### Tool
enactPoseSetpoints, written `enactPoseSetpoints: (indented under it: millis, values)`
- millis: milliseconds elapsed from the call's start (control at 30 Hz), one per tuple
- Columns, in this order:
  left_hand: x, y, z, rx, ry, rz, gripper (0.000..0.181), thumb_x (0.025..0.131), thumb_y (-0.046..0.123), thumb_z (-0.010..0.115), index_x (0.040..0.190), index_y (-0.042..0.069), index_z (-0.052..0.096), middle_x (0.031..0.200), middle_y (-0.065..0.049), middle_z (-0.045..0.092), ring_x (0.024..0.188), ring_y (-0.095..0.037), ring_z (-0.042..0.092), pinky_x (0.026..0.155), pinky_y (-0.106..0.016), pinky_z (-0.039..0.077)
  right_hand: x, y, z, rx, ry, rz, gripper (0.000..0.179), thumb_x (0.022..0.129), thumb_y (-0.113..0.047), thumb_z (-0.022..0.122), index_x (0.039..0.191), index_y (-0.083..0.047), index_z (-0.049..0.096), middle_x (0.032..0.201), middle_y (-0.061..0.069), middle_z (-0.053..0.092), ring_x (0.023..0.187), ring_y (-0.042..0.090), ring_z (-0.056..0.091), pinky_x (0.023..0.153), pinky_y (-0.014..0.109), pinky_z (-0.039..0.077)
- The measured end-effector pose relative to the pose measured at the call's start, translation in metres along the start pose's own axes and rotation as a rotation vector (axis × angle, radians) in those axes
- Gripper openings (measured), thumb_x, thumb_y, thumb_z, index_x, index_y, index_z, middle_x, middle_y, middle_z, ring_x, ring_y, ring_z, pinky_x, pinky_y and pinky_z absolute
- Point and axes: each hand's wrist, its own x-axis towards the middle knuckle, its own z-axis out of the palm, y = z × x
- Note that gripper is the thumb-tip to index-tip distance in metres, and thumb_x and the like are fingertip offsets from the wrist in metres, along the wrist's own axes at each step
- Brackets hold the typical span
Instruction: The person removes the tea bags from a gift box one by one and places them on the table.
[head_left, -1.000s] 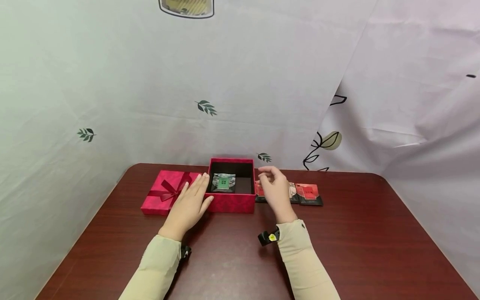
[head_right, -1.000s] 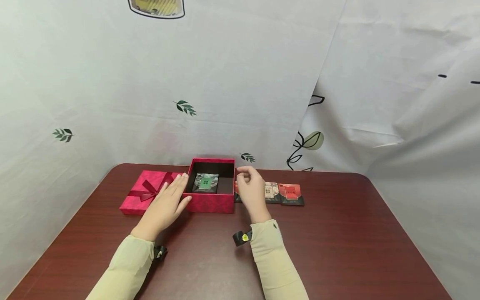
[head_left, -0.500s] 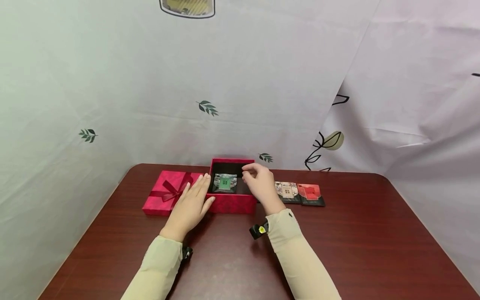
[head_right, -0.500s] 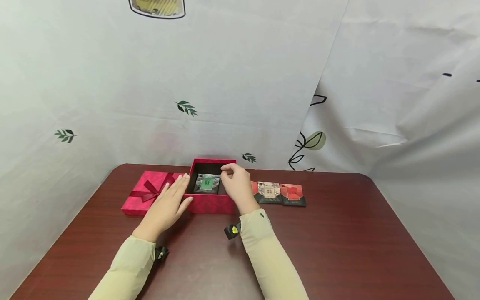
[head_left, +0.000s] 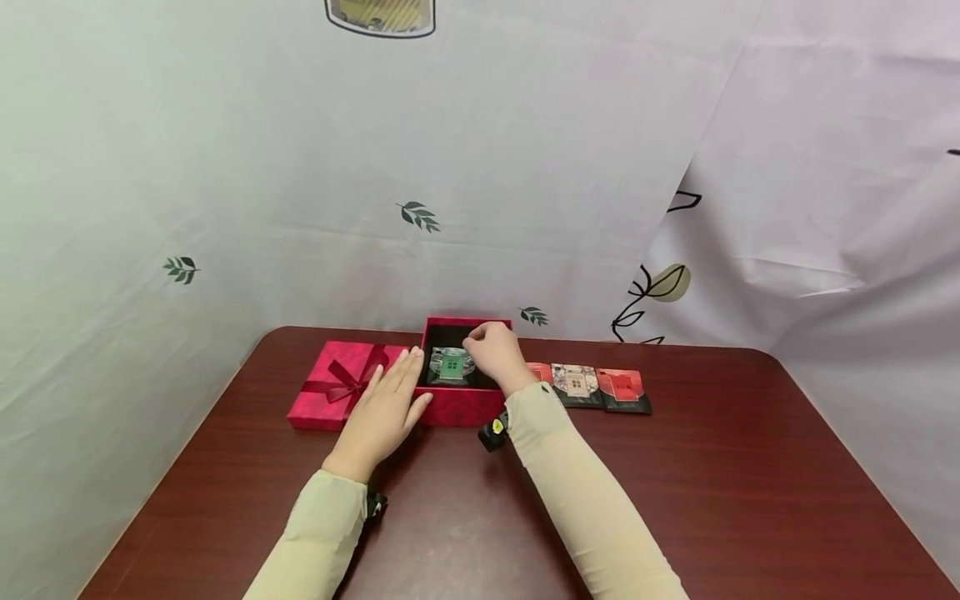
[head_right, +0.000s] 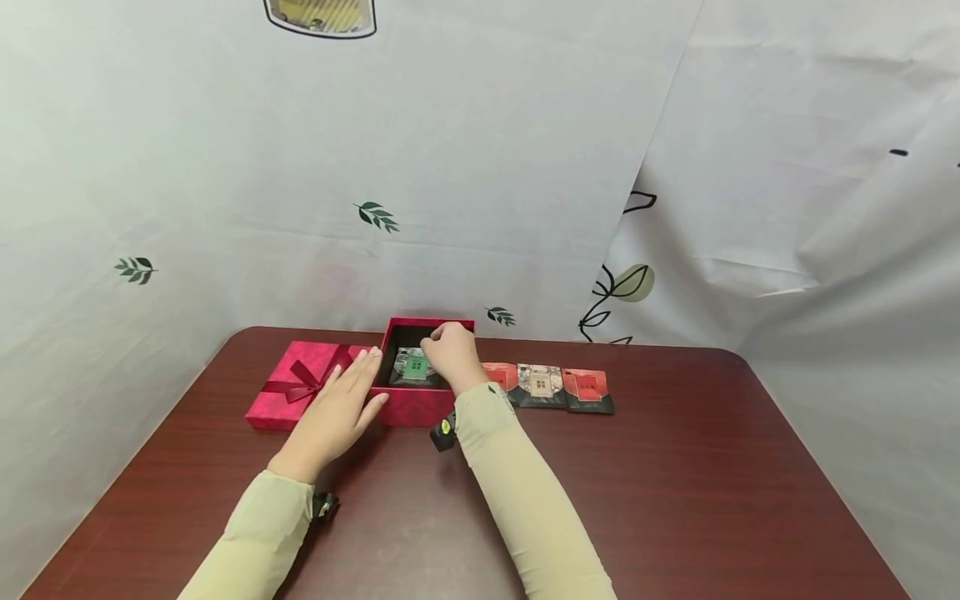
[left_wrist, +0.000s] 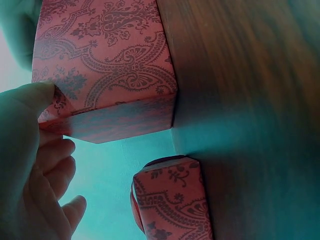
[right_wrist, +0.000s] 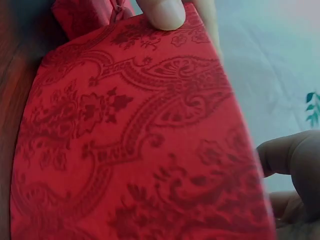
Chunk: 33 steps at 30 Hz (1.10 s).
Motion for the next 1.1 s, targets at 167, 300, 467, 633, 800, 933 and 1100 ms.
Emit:
enactPoseSetpoints:
  millis: [167,300,467,633,800,933,1100]
  values:
    - [0.0,0.0,0.0,-0.001,-0.002,-0.002,0.071,0.1,0.032,0.064,0.156,0.0,0.035,0.161,-0.017,0.035,0.151,-0.033,0.029,0.121,-0.056,0.023,0.007,0.002,0.009,0.006,-0.013,0.068,0.032,0.101,-0.021,0.059,0.123,0.0,0.07,0.124,0.016,0.068,0.111,0.031,0.065,0.096,0.048,0.053]
    - [0.0,0.001,-0.001,0.0,0.002,0.001,0.07,0.1,0.032,0.064,0.156,0.0,0.036,0.161,-0.017,0.036,0.15,-0.034,0.03,0.12,-0.057,0.024,0.01,0.004,0.014,0.013,-0.013,0.102,0.039,0.101,-0.023,0.058,0.13,0.003,0.065,0.131,0.018,0.065,0.119,0.033,0.062,0.1,0.049,0.051]
    - [0.001,0.0,-0.002,0.006,0.005,0.005,0.07,0.1,0.032,0.064,0.156,0.0,0.036,0.161,-0.017,0.036,0.15,-0.034,0.03,0.12,-0.057,0.024,0.013,0.007,0.018,-0.005,0.0,0.134,0.04,0.101,-0.024,0.058,0.127,0.005,0.065,0.127,0.02,0.065,0.111,0.033,0.064,0.097,0.048,0.052]
    - [0.001,0.0,-0.001,0.012,-0.006,-0.003,0.071,0.1,0.033,0.063,0.156,0.0,0.035,0.161,-0.017,0.035,0.15,-0.034,0.03,0.121,-0.057,0.023,0.014,0.008,0.019,-0.026,0.0,0.147,0.032,0.1,-0.025,0.059,0.109,0.002,0.072,0.105,0.016,0.069,0.087,0.026,0.062,0.083,0.044,0.054]
    - [0.001,0.001,-0.002,0.012,-0.005,-0.006,0.072,0.1,0.034,0.064,0.156,0.0,0.035,0.161,-0.017,0.035,0.15,-0.033,0.029,0.121,-0.056,0.023,0.014,0.008,0.02,-0.024,0.006,0.155,0.03,0.1,-0.026,0.059,0.093,-0.001,0.073,0.086,0.01,0.067,0.077,0.023,0.059,0.075,0.04,0.052]
    - [0.001,0.001,-0.001,0.016,-0.006,-0.008,0.072,0.1,0.034,0.064,0.156,0.001,0.035,0.161,-0.016,0.035,0.151,-0.033,0.029,0.121,-0.056,0.023,0.013,0.009,0.02,-0.018,0.007,0.164,0.031,0.1,-0.026,0.059,0.087,-0.002,0.073,0.081,0.01,0.066,0.075,0.023,0.06,0.073,0.039,0.052]
    - [0.001,0.001,0.0,0.019,-0.017,-0.013,0.072,0.1,0.034,0.063,0.157,0.001,0.034,0.162,-0.016,0.034,0.151,-0.033,0.029,0.121,-0.056,0.023,0.012,0.01,0.021,-0.004,0.009,0.166,0.032,0.101,-0.026,0.059,0.092,0.0,0.075,0.086,0.012,0.069,0.074,0.023,0.062,0.076,0.041,0.055]
